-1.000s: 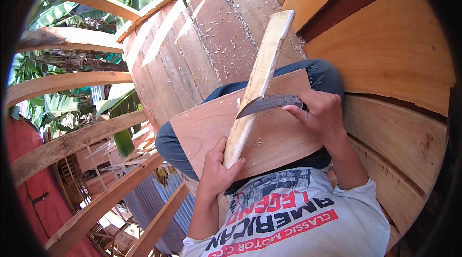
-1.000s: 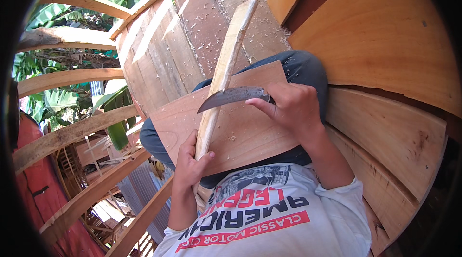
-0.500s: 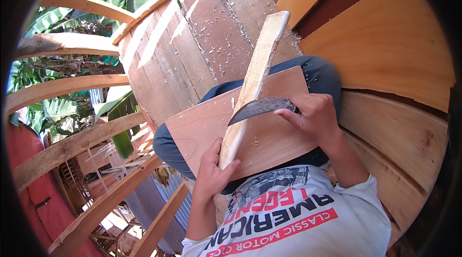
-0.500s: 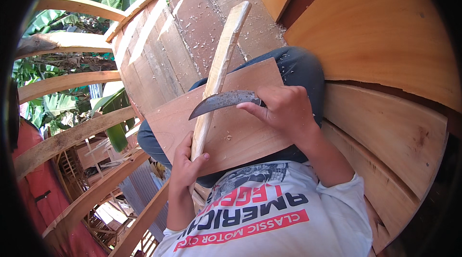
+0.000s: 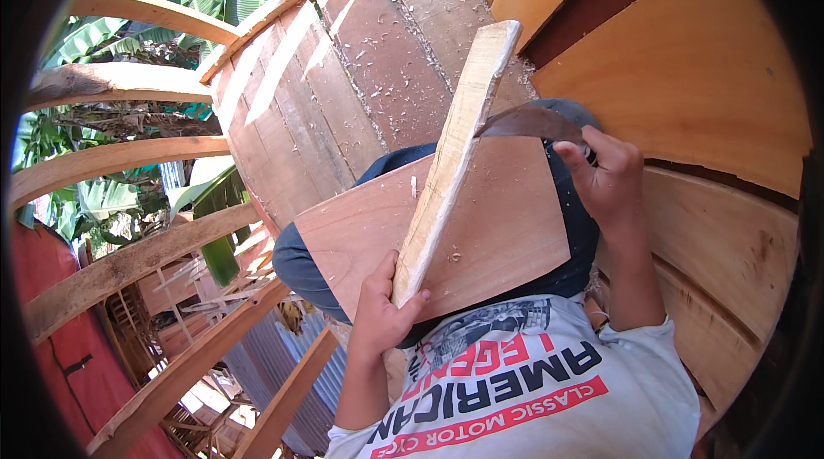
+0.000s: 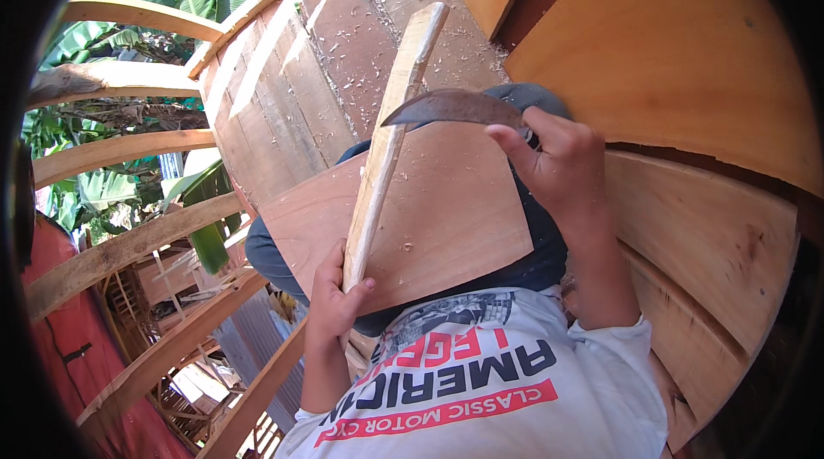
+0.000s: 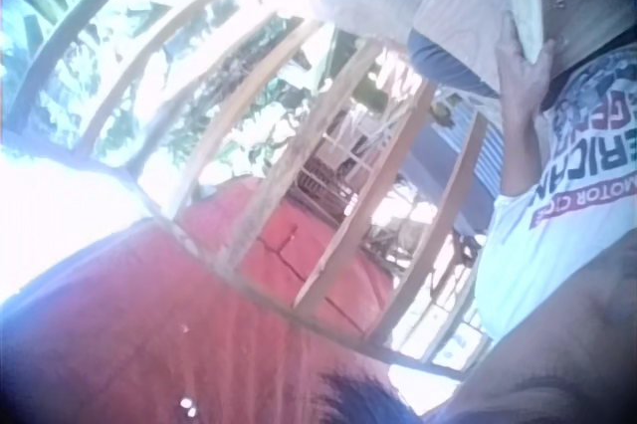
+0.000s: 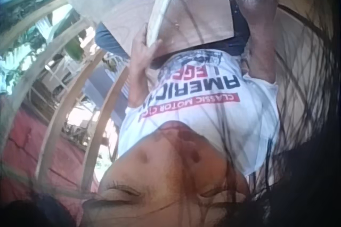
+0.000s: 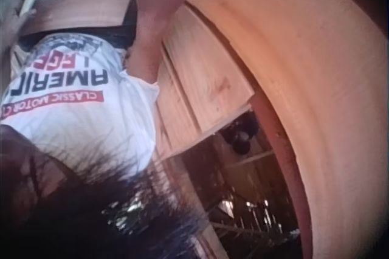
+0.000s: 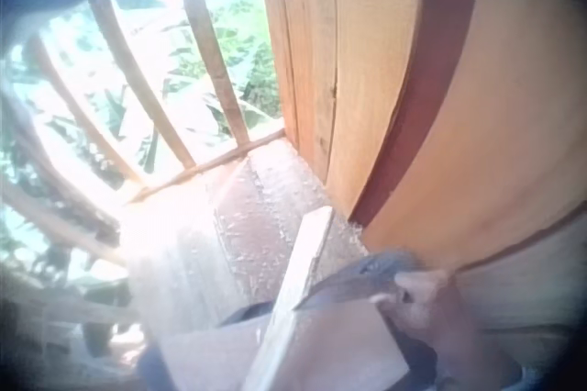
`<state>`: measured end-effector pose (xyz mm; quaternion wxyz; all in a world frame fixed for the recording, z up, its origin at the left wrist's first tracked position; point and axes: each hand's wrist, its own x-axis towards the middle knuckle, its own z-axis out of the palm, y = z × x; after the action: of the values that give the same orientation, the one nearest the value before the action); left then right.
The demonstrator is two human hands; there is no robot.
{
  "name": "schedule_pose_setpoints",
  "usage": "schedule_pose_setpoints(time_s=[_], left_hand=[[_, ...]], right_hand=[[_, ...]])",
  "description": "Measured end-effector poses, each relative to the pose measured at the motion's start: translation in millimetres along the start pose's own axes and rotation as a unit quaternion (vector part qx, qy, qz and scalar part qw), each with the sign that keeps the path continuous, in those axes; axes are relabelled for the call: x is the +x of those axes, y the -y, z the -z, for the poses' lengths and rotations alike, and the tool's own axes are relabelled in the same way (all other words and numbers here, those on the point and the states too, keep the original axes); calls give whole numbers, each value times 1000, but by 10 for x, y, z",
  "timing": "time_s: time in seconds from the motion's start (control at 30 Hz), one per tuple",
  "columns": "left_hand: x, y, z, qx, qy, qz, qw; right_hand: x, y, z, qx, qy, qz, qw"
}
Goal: The person sits cross-legged on a wooden platform and uses a curved knife to shave and shape a long, thin piece of wood. They hold the wood against a flat board on their lap and repeatedly scrape the blade along its length to remove thin strips of material.
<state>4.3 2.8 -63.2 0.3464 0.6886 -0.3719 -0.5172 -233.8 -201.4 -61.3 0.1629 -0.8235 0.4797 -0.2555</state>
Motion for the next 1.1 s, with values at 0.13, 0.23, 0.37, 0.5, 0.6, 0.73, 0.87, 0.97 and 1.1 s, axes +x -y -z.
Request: schedule_pose_setpoints(time_s=[0.13, 0.23, 0.37, 0.5, 0.6, 0.73, 0.87, 0.97, 1.1], left_hand=[[45, -43, 6, -27, 14, 0, 1000], [39, -73, 0, -34, 6, 9, 999], [24, -20, -2, -11, 10, 9, 1000], [20, -45, -2, 18, 23, 2, 1000], [23, -40, -25, -3, 4, -8, 1000], [29, -41, -16, -10, 6, 0, 1000], [33, -7, -13, 14, 6, -9, 1000], [30, -45, -32, -5, 0, -13, 1000], [19, -11, -7, -3, 6, 6, 1000]], right_hand=[[-221, 266, -262, 39, 67, 64, 995], [-193, 257, -309, 34, 64, 68, 995], [-57, -6, -281, -37, 12, 37, 999], [-88, 8, -170, -32, 41, 34, 998], [-181, 205, -149, 4, 63, 55, 996], [-216, 208, -292, 18, 69, 51, 996], [-166, 152, -289, 15, 56, 30, 998], [-235, 252, -274, 19, 81, 47, 995], [-196, 246, -294, 27, 64, 43, 997]])
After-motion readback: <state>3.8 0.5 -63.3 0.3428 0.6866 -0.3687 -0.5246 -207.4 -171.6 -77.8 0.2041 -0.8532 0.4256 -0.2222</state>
